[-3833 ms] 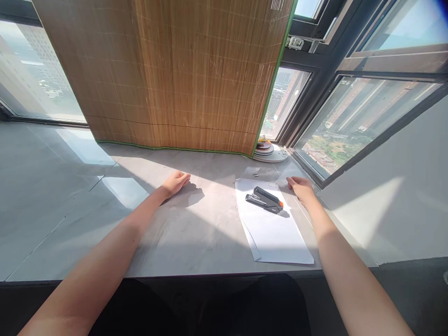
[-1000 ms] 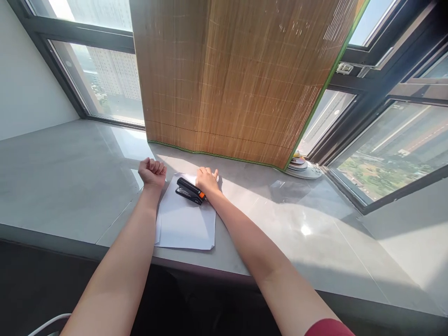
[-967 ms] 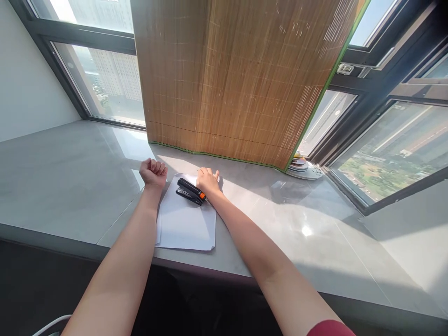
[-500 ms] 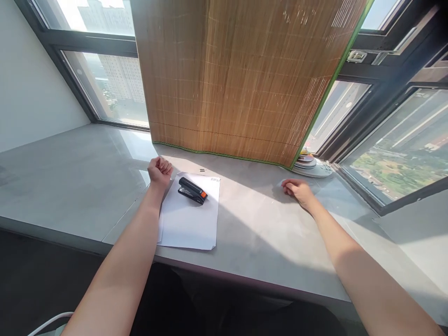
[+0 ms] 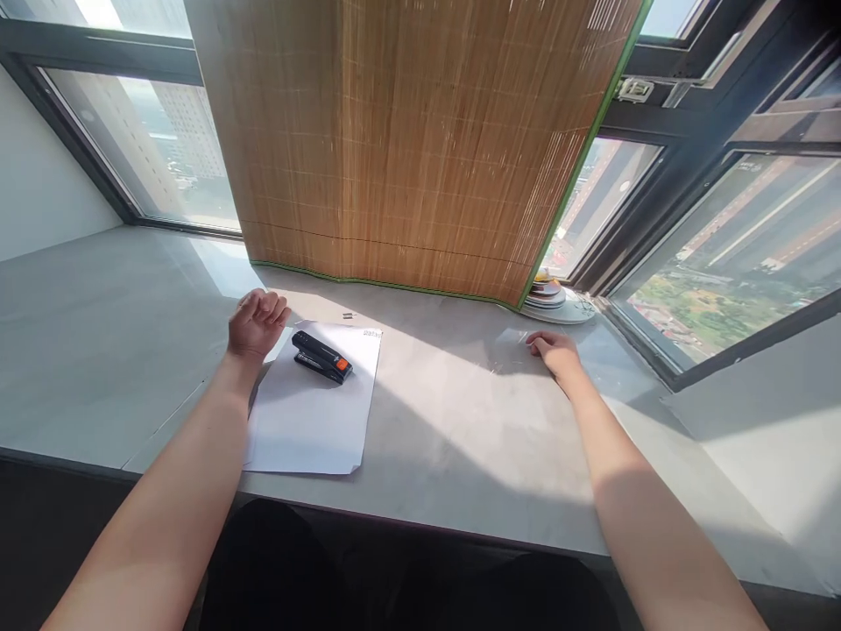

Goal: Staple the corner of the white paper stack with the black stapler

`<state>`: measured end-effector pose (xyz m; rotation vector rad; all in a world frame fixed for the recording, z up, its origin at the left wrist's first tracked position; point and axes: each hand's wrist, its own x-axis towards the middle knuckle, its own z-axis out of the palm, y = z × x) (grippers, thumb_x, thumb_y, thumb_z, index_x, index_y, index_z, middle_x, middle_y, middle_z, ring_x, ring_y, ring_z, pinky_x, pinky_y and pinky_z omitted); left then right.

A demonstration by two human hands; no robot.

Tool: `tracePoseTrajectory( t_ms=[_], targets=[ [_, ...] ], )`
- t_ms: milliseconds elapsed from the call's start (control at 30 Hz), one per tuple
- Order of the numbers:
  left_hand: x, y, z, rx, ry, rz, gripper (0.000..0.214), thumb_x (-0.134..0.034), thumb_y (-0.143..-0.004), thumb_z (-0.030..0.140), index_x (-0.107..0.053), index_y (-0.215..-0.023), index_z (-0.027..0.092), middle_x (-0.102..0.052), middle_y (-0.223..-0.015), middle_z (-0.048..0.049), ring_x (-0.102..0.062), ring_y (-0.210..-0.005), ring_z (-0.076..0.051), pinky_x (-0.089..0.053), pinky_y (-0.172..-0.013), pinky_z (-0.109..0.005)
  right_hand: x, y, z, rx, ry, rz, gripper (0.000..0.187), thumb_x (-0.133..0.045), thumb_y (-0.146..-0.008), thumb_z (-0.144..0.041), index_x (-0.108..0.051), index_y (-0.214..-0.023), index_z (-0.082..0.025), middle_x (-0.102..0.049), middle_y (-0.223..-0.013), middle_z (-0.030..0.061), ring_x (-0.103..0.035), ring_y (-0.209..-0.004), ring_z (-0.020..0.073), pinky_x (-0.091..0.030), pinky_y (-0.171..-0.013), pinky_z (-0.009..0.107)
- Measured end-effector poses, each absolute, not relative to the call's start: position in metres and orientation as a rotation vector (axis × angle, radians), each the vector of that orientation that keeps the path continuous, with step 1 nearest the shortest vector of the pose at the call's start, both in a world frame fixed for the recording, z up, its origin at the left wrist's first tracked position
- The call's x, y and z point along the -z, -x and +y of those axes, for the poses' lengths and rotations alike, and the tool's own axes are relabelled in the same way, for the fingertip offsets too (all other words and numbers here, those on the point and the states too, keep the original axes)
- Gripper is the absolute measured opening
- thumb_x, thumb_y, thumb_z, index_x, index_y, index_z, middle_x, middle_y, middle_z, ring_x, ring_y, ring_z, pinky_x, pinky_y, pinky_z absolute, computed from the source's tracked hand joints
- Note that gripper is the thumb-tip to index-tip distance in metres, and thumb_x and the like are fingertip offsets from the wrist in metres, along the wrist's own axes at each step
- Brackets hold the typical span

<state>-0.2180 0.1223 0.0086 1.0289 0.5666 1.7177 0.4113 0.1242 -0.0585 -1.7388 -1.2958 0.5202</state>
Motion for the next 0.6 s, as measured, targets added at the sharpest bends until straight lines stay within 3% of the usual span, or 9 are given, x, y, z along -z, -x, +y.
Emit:
tracePoseTrajectory(
  t_ms=[167, 333, 433, 600],
  targets=[
    [-0.006, 0.220, 0.128, -1.703, -1.173, 0.478, 0.053, -0.094, -0.077, 0.049, -0.053, -0.060, 0.019, -0.033, -0.053, 0.0070, -0.027, -0.049, -0.008, -0.025, -0.046, -0.022, 0.053, -0.408, 0.121, -0.458, 1.784, -1.342, 0.025, -0.059, -0.073, -0.043, -0.074, -0.074, -0.022, -0.066, -0.061, 0.0008, -0.057, -0.062, 0.0187, -0.045, -0.062, 0.030],
    [-0.004, 0.209, 0.130, -1.417, -1.615, 0.663, 0.041, -0.102, -0.065, 0.045, -0.070, -0.066, 0.019, -0.054, -0.070, -0.0023, -0.049, -0.070, -0.015, -0.038, -0.061, -0.027, 0.054, -0.409, 0.123, -0.410, 1.834, -1.408, 0.026, -0.056, -0.074, -0.040, -0.075, -0.076, -0.023, -0.067, -0.063, 0.0028, -0.058, -0.064, 0.0211, -0.045, -0.063, 0.032],
    [-0.007, 0.205, 0.125, -1.163, -1.811, 0.783, 0.035, -0.101, -0.067, 0.044, -0.076, -0.074, 0.019, -0.060, -0.080, -0.0066, -0.053, -0.081, -0.020, -0.039, -0.068, -0.030, 0.055, -0.410, 0.124, -0.393, 1.877, -1.446, 0.029, -0.052, -0.073, -0.037, -0.077, -0.080, -0.023, -0.070, -0.066, 0.0038, -0.059, -0.067, 0.0221, -0.044, -0.064, 0.033],
    [-0.013, 0.207, 0.120, -0.886, -1.873, 0.856, 0.043, -0.085, -0.081, 0.062, -0.077, -0.078, 0.020, -0.065, -0.086, -0.0084, -0.058, -0.083, -0.022, -0.041, -0.069, -0.030, 0.055, -0.412, 0.124, -0.336, 1.919, -1.505, 0.034, -0.050, -0.076, -0.036, -0.079, -0.086, -0.022, -0.072, -0.070, 0.0054, -0.062, -0.069, 0.0233, -0.046, -0.066, 0.034]
  ],
)
